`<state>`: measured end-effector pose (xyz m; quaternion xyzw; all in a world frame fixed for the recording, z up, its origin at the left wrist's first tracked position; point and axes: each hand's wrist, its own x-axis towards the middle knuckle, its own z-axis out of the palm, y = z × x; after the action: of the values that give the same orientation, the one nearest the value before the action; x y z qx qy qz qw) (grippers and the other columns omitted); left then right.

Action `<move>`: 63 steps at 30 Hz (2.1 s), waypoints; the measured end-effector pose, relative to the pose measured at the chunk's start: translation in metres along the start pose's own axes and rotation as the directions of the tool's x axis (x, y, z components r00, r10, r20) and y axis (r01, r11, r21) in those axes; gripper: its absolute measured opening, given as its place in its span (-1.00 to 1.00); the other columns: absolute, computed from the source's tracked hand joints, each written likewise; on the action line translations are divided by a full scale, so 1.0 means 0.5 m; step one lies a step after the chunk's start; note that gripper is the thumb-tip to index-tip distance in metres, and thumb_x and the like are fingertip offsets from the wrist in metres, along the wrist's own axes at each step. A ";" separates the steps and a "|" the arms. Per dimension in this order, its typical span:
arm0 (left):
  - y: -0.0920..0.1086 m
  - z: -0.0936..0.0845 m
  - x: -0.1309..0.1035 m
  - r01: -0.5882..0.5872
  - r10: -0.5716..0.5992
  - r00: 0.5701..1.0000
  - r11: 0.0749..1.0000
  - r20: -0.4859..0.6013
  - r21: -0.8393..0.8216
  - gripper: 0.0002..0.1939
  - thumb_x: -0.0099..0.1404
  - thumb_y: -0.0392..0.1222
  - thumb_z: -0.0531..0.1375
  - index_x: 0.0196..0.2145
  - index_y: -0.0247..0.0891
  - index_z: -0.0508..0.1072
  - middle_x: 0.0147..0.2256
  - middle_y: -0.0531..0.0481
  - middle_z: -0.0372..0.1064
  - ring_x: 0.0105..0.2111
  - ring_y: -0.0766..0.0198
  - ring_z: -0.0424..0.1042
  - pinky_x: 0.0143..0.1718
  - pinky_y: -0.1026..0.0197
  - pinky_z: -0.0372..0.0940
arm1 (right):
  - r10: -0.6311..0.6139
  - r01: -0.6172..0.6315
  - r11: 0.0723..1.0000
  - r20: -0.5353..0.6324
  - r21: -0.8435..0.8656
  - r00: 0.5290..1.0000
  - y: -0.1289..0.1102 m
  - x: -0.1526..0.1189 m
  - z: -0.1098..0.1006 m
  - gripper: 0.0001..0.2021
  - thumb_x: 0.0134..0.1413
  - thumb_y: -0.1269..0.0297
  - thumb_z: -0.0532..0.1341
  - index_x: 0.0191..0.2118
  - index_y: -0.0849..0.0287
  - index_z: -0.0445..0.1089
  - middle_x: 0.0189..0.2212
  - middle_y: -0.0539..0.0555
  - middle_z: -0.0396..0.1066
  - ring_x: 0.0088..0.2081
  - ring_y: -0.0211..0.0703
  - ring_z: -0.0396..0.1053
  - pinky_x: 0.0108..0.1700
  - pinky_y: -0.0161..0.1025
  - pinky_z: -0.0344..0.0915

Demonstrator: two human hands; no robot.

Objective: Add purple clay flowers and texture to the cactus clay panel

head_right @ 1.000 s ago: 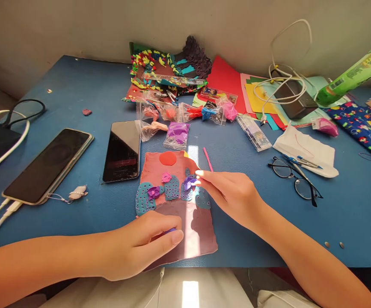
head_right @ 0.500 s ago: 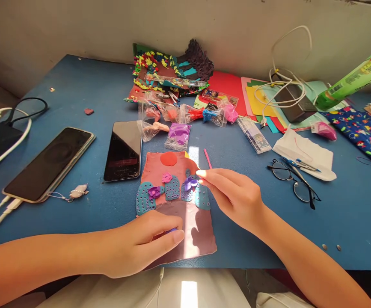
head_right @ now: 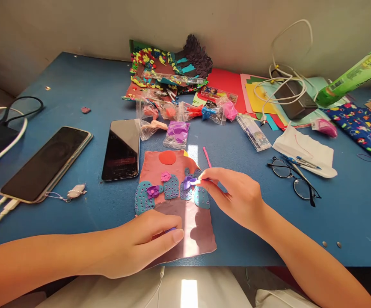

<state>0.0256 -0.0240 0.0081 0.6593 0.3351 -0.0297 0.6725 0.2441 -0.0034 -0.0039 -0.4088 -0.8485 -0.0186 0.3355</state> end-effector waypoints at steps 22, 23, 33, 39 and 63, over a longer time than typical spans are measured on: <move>0.006 -0.005 0.000 0.001 -0.001 1.000 1.000 0.016 0.015 -0.59 0.44 -0.09 -0.11 -0.57 -0.24 0.06 -0.61 0.16 0.03 -0.55 0.40 0.04 -0.49 0.23 0.01 | -0.085 0.084 0.996 0.116 0.011 0.990 0.006 -0.009 0.008 -0.70 0.31 0.23 0.08 -0.48 0.10 0.08 -0.74 -0.17 0.14 -0.72 -0.40 0.10 -0.62 -0.42 0.06; 0.006 -0.005 0.001 0.001 -0.001 1.000 1.000 0.017 0.014 -0.59 0.44 -0.10 -0.11 -0.57 -0.24 0.06 -0.61 0.16 0.03 -0.55 0.40 0.04 -0.49 0.23 0.01 | -0.075 0.075 0.997 0.116 0.005 0.990 0.006 -0.012 0.007 -0.70 0.30 0.23 0.09 -0.48 0.10 0.08 -0.73 -0.16 0.16 -0.71 -0.40 0.11 -0.61 -0.42 0.06; 0.006 -0.003 0.000 -0.005 0.005 1.000 1.000 0.007 0.020 -0.58 0.44 -0.09 -0.12 -0.58 -0.24 0.05 -0.63 0.16 0.02 -0.56 0.40 0.03 -0.49 0.23 0.00 | -0.068 0.046 0.990 0.162 0.132 0.984 0.009 -0.006 -0.002 -0.81 0.27 0.24 0.14 -0.39 0.12 0.19 -0.66 -0.15 0.21 -0.64 -0.41 0.14 -0.55 -0.45 0.14; 0.003 -0.003 -0.001 -0.004 0.004 1.000 1.000 0.001 0.028 -0.58 0.44 -0.06 -0.12 -0.57 -0.24 0.10 -0.61 0.15 0.07 -0.55 0.39 0.08 -0.47 0.21 0.00 | -0.155 0.122 0.985 0.334 0.118 0.930 0.021 0.013 -0.044 -0.70 0.33 0.10 0.03 -0.05 0.20 0.32 -0.69 -0.16 0.14 -0.66 -0.39 0.07 -0.55 -0.42 0.08; -0.003 -0.003 0.002 -0.127 0.128 0.992 0.988 -0.005 0.083 -0.61 0.44 -0.17 -0.12 -0.57 -0.25 0.04 -0.60 0.15 0.01 -0.55 0.40 0.01 -0.47 0.25 -0.01 | -0.255 0.288 0.957 0.462 -0.001 0.849 0.010 0.000 -0.007 -0.58 0.35 0.08 -0.05 -0.02 0.32 0.36 -0.66 -0.07 0.26 -0.61 -0.28 0.15 -0.52 -0.32 0.02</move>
<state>0.0253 -0.0224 0.0064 0.7067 0.2942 0.0030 0.6435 0.2494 -0.0011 -0.0023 -0.2889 -0.9515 0.0010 0.1060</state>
